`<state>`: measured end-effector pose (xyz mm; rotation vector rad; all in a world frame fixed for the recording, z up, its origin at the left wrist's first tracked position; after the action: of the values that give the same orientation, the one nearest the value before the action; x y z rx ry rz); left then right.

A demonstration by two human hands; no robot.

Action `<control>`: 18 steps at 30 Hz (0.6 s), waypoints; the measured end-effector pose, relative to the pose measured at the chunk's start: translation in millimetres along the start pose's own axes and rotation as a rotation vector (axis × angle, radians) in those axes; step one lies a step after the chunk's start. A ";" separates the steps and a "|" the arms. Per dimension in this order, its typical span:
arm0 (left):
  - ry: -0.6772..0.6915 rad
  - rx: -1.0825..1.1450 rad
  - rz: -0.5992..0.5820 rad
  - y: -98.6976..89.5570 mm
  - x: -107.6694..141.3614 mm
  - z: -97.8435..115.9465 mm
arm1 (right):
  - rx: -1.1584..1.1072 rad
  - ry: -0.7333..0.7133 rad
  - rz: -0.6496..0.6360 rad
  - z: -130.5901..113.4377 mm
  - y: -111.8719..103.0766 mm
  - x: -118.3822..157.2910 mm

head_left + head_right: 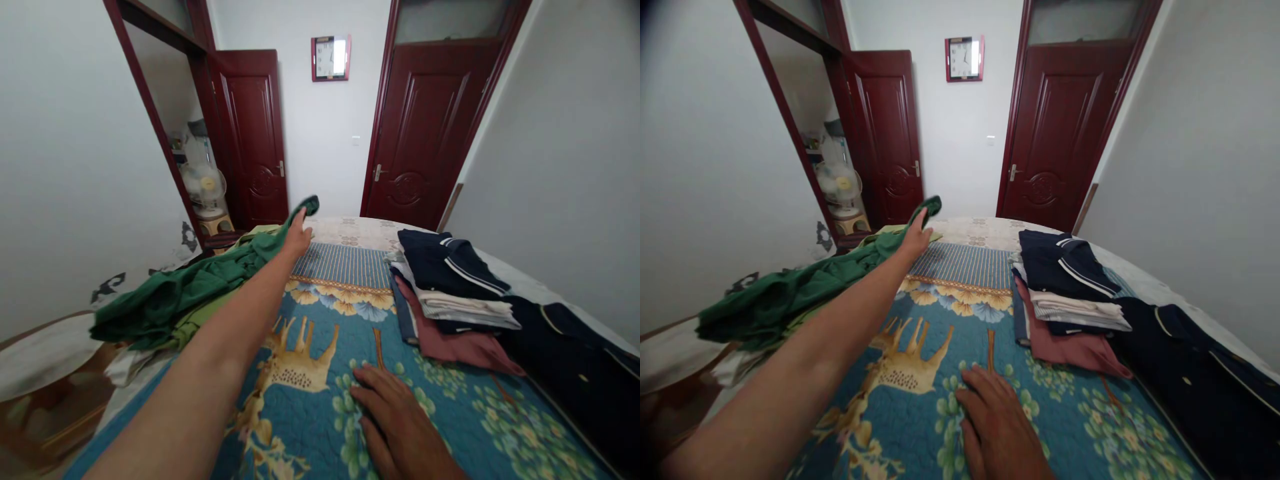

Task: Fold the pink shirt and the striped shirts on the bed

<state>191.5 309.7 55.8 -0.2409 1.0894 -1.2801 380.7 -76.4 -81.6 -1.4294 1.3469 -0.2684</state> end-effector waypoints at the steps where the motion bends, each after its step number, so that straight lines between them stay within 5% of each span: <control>1: 0.003 0.060 0.011 1.1 -3.0 1.4 | 0.008 0.001 0.001 -1.0 -0.8 -0.6; 4: 0.030 0.186 -0.109 18.1 18.6 1.1 | 0.037 0.000 0.011 -5.0 -2.2 -1.4; 9: 0.056 0.129 -0.228 33.3 116.4 -5.1 | 0.032 0.042 0.050 -8.5 -0.5 -0.8; 13: 0.072 0.079 -0.258 9.3 175.0 0.9 | -0.007 0.055 0.063 -11.3 -2.6 -2.5; 18: 0.073 0.094 -0.249 -32.9 208.4 18.1 | -0.003 0.068 0.041 -17.0 -10.6 -9.0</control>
<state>162.2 114.1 -19.8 -0.2667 1.0819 -1.5685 370.8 -80.7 -62.5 -1.4046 1.4306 -0.2900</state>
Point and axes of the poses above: each hand's wrist, its own x-axis away from the middle knuckle, its own y-axis out of the palm, z = x × y, the point moved 4 cm from there along -x, towards the middle knuckle, and after that the axes turned 4 degrees about z, right-handed, at the moved point
